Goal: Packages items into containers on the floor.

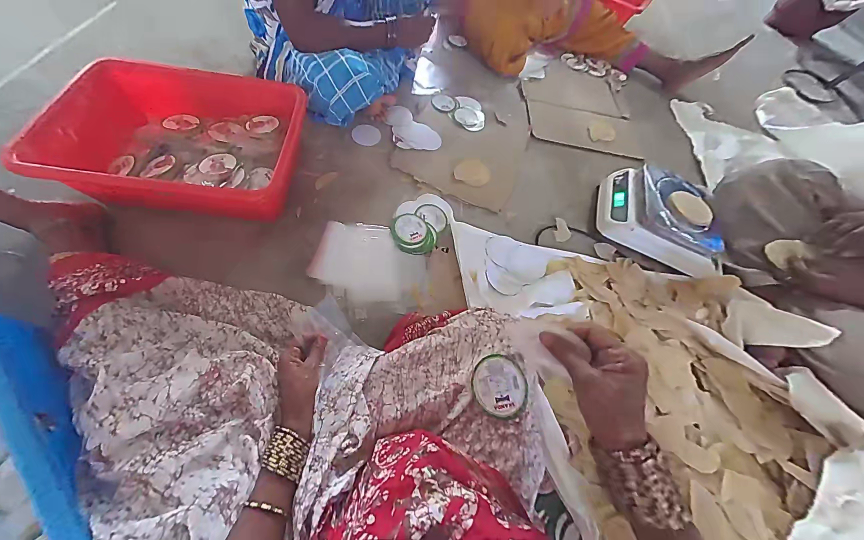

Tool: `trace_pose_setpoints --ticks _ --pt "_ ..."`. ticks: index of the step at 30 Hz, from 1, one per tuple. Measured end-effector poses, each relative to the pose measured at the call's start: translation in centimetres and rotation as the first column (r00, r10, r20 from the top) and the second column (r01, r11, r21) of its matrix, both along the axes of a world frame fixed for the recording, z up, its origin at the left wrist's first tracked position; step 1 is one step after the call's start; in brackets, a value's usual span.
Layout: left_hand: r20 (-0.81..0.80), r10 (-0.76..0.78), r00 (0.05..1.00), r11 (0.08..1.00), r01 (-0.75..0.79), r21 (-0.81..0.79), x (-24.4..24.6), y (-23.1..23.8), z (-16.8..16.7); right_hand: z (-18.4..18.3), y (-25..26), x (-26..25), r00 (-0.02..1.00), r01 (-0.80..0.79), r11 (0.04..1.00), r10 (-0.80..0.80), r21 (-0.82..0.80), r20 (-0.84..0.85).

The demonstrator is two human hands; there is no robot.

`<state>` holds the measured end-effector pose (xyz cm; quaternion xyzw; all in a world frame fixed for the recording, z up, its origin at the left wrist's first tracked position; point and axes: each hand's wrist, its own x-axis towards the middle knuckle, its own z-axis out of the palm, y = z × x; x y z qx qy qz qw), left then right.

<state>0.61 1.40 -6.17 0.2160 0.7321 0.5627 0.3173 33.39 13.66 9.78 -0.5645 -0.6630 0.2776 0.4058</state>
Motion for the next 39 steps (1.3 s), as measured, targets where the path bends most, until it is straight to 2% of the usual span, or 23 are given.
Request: trace_pose_setpoints --ticks 3,5,9,12,16,18,21,23,25,32,35,37,39 --pt "0.005 0.006 1.000 1.000 -0.006 0.014 0.0 0.1 -0.3 0.3 6.3 -1.4 0.986 0.017 0.988 -0.042 0.153 0.160" --pt "0.017 0.012 1.000 0.999 -0.013 0.033 -0.1 0.1 -0.6 -0.5 11.5 -2.6 0.967 0.033 0.981 -0.080 0.191 0.241" --pt "0.061 0.051 0.997 0.998 -0.050 -0.023 -0.2 0.2 -0.8 -3.1 22.4 -5.9 0.911 0.058 0.991 -0.101 0.118 0.401" --pt "0.069 0.071 0.995 0.995 -0.065 -0.077 -0.2 0.4 -0.6 -4.4 29.2 -8.8 0.845 -0.001 0.995 -0.051 0.096 0.532" --pt "0.103 0.081 0.991 0.985 -0.064 -0.158 -0.3 0.4 -0.6 -8.0 37.6 -11.3 0.831 -0.112 0.988 0.037 0.103 0.555" --pt "0.108 0.079 0.991 0.983 -0.059 -0.174 -0.4 0.5 -0.4 -10.1 40.8 -12.4 0.788 -0.149 0.988 0.095 0.039 0.608" --pt "0.130 0.082 0.988 0.984 -0.060 -0.170 -0.5 0.7 -0.3 -14.6 45.0 -12.7 0.694 -0.140 0.969 0.242 -0.203 0.678" --pt "0.130 0.069 0.989 0.985 -0.047 -0.166 -0.6 0.8 -0.6 -16.9 46.0 -12.8 0.660 -0.083 0.952 0.273 -0.294 0.700" --pt "0.133 0.076 0.988 0.985 -0.054 -0.166 -0.7 1.0 -0.9 -17.3 45.7 -13.1 0.650 -0.059 0.957 0.252 -0.283 0.717" --pt "0.154 0.066 0.986 0.993 -0.050 -0.107 -0.8 1.0 -1.1 -14.7 43.4 -11.4 0.617 -0.074 0.933 0.320 -0.351 0.719" --pt "0.146 0.069 0.987 0.995 -0.057 -0.086 -0.8 0.9 -1.2 -13.7 41.4 -10.0 0.555 -0.077 0.919 0.362 -0.387 0.749" --pt "0.155 0.078 0.985 0.994 -0.066 -0.082 -0.8 0.9 -1.2 -12.7 40.3 -9.2 0.462 -0.059 0.903 0.403 -0.426 0.790" --pt "0.164 0.076 0.984 0.994 -0.062 -0.089 -0.7 0.9 -1.0 -11.7 39.4 -8.5 0.418 -0.035 0.897 0.413 -0.440 0.809"
